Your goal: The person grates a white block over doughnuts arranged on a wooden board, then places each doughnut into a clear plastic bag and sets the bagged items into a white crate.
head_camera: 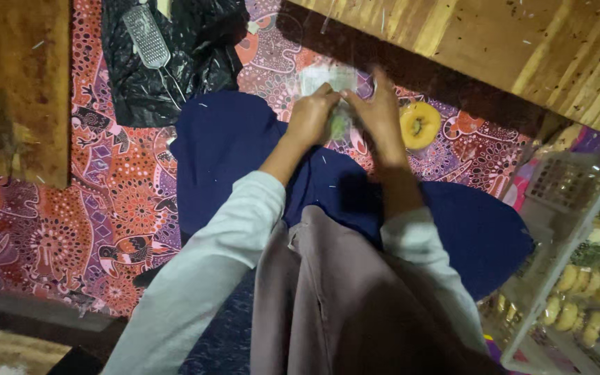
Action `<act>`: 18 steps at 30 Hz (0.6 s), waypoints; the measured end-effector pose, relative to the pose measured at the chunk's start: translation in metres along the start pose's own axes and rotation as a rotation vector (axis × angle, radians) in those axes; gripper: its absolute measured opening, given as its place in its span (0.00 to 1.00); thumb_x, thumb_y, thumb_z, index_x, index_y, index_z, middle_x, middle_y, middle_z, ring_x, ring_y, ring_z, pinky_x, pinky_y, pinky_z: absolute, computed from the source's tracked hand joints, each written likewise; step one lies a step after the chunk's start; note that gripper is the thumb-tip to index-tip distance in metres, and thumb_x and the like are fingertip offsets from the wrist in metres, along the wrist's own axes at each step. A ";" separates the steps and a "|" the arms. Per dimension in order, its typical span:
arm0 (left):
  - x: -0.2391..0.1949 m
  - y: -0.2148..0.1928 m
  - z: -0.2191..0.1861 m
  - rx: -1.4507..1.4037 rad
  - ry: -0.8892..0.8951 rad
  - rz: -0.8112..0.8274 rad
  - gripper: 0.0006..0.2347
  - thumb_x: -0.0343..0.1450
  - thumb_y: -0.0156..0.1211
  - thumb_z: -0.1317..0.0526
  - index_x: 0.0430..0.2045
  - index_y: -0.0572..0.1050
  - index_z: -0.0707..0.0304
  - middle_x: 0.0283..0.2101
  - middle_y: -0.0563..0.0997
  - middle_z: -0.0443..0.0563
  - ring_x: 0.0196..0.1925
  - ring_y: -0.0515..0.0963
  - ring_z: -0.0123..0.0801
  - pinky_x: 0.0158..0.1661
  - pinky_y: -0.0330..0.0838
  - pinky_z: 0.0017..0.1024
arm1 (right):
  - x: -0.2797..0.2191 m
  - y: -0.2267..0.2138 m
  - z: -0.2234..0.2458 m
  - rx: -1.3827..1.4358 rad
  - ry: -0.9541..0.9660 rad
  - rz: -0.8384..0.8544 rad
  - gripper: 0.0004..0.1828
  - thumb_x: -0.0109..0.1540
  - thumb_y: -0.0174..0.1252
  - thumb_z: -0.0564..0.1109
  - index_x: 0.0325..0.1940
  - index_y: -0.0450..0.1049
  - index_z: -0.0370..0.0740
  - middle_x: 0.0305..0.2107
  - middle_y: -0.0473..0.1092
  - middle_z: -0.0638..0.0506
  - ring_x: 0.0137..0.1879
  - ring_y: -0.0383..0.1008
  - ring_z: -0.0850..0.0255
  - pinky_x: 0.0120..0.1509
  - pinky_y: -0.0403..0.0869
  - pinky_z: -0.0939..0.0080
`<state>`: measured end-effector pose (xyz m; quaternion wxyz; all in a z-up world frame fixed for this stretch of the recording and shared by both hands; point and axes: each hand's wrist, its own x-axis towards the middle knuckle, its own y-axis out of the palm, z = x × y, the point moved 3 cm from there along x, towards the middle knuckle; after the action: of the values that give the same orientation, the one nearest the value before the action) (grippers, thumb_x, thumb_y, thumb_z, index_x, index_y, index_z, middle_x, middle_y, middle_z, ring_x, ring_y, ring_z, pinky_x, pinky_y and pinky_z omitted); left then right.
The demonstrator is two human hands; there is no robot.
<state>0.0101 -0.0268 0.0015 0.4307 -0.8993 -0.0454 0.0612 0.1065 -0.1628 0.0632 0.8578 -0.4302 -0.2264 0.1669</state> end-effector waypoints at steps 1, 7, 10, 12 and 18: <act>-0.005 -0.014 -0.010 -0.041 -0.017 -0.125 0.17 0.65 0.65 0.67 0.49 0.75 0.60 0.50 0.78 0.63 0.42 0.82 0.58 0.40 0.77 0.46 | 0.004 0.011 -0.006 0.190 0.185 0.249 0.18 0.59 0.67 0.47 0.47 0.80 0.32 0.37 0.79 0.40 0.43 0.82 0.53 0.49 0.77 0.60; 0.006 -0.087 -0.021 -0.395 -0.083 -0.596 0.28 0.64 0.64 0.70 0.61 0.65 0.67 0.48 0.79 0.63 0.44 0.83 0.52 0.39 0.80 0.36 | 0.017 -0.028 0.044 0.447 0.049 0.294 0.10 0.63 0.65 0.39 0.48 0.81 0.35 0.41 0.79 0.42 0.47 0.82 0.51 0.52 0.77 0.58; 0.015 -0.100 -0.022 -0.458 -0.202 -0.606 0.17 0.69 0.60 0.72 0.54 0.71 0.63 0.38 0.85 0.53 0.37 0.87 0.39 0.38 0.81 0.31 | 0.013 -0.082 0.094 0.206 -0.191 -0.026 0.20 0.57 0.66 0.39 0.51 0.77 0.27 0.46 0.75 0.33 0.51 0.77 0.41 0.56 0.74 0.53; 0.012 -0.110 -0.035 -0.437 -0.160 -0.646 0.09 0.72 0.61 0.73 0.45 0.74 0.64 0.39 0.84 0.54 0.37 0.87 0.37 0.37 0.81 0.30 | 0.014 -0.103 0.118 0.157 -0.200 -0.071 0.20 0.59 0.64 0.39 0.55 0.76 0.30 0.52 0.74 0.35 0.56 0.77 0.42 0.60 0.75 0.54; -0.024 -0.131 -0.099 -0.551 0.422 -0.452 0.10 0.74 0.61 0.72 0.44 0.73 0.55 0.50 0.84 0.53 0.47 0.86 0.37 0.48 0.81 0.28 | 0.027 -0.090 0.118 0.471 0.019 0.197 0.24 0.74 0.49 0.40 0.76 0.63 0.37 0.70 0.64 0.37 0.71 0.72 0.46 0.73 0.73 0.55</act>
<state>-0.0029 -0.0245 0.1668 0.1764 -0.9412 -0.1669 -0.2350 0.0743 -0.1230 0.2050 0.9161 -0.2403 -0.1301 0.2936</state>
